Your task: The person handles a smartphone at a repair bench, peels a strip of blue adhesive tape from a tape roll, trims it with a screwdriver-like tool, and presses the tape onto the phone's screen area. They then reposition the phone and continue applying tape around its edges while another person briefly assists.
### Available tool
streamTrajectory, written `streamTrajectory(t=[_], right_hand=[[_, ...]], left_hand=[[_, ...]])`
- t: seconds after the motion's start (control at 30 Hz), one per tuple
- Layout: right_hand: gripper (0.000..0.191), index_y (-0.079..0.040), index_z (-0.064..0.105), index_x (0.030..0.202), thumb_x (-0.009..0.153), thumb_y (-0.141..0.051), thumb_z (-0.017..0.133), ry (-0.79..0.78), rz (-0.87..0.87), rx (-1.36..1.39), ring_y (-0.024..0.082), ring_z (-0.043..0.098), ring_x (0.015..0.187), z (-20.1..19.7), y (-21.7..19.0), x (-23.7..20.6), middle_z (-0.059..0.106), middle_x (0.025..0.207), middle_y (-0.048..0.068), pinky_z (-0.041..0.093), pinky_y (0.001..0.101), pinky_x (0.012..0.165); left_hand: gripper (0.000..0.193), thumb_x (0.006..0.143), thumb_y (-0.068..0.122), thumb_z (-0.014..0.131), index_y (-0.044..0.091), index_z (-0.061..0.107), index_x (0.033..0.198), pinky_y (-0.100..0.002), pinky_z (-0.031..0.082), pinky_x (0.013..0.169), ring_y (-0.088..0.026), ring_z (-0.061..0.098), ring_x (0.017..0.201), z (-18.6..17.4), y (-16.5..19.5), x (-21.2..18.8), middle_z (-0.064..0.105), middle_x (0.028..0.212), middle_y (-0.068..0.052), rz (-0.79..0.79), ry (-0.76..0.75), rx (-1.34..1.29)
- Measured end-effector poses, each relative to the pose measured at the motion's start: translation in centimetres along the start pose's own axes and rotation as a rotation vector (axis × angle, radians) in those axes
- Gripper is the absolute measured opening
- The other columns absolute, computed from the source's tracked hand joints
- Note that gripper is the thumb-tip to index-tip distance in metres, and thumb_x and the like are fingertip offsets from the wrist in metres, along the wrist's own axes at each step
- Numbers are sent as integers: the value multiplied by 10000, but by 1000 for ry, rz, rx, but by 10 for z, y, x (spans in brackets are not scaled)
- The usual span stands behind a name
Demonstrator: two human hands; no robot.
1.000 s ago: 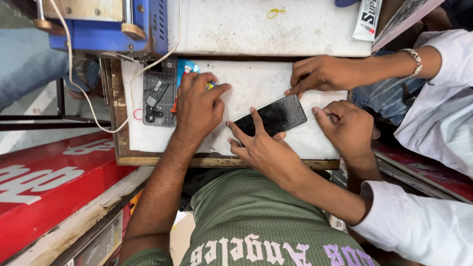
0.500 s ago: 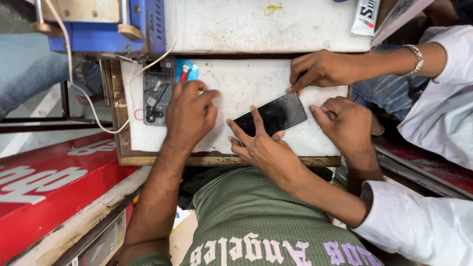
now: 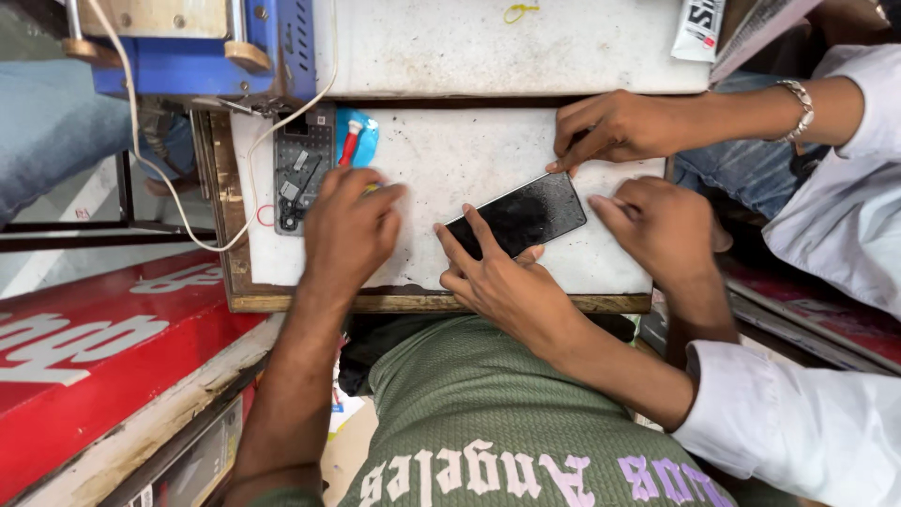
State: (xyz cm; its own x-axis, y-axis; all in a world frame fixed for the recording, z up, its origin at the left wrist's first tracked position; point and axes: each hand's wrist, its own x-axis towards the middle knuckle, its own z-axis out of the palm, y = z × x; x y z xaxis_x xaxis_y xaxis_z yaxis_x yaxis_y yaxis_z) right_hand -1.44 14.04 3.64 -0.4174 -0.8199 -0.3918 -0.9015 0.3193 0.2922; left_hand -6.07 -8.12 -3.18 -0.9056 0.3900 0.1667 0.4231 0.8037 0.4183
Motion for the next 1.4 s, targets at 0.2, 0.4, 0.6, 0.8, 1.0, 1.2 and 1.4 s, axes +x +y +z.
streamTrajectory(t=[0.2,0.4,0.6,0.8,1.0,1.2,1.4], right_hand=[[350,-43,580,1218,874,-100,610,-116,-97,97,371,367,1414,-9,9,0,529,1115,92,330,692,1117],[449,-55,560,1286,854,28,648,-227,-103,132,309,451,1362,-5,6,2,562,1132,79,332,687,1143],[503,-40,498,1286,805,-26,645,-23,-20,84,287,418,1434,4,1,0,544,1241,100,398,682,1093],[419,-76,508,1150,766,9,654,-41,3,-16,341,476,1360,0,0,2,515,1387,235,382,651,1087],[362,-24,508,1193,851,4,624,-129,-63,54,368,491,1360,1,1,1,571,1290,220,366,669,1124],[445,-19,494,1190,773,19,646,-89,-72,-56,344,403,1479,-1,3,0,513,1376,193,374,709,1114],[411,-53,476,1141,779,20,656,-122,-48,-33,342,485,1378,-2,3,-2,419,1521,246,344,702,1152]], left_hand=[[265,770,135,779,154,810,1032,-429,568,877,-307,595,1140,25,19,22,681,1136,-74,74,8,-22],[281,795,166,781,149,807,1074,-414,565,826,-290,604,1130,36,30,36,684,1123,-63,127,-113,-99],[301,794,115,804,172,805,1090,-401,562,877,-301,597,1133,-13,-6,-11,676,1120,-55,8,-46,89],[292,775,145,801,176,807,1065,-415,561,847,-297,602,1107,19,18,20,677,1112,-54,61,-47,-44],[311,784,154,797,168,802,1094,-414,566,837,-289,606,1091,33,31,40,676,1094,-48,205,-118,-112],[306,798,107,807,184,819,1094,-398,564,843,-277,607,1090,-20,-12,-11,688,1094,-46,-12,-77,63],[290,800,98,812,187,820,1076,-398,566,871,-280,602,1109,-9,-7,2,693,1118,-51,4,-10,90]])
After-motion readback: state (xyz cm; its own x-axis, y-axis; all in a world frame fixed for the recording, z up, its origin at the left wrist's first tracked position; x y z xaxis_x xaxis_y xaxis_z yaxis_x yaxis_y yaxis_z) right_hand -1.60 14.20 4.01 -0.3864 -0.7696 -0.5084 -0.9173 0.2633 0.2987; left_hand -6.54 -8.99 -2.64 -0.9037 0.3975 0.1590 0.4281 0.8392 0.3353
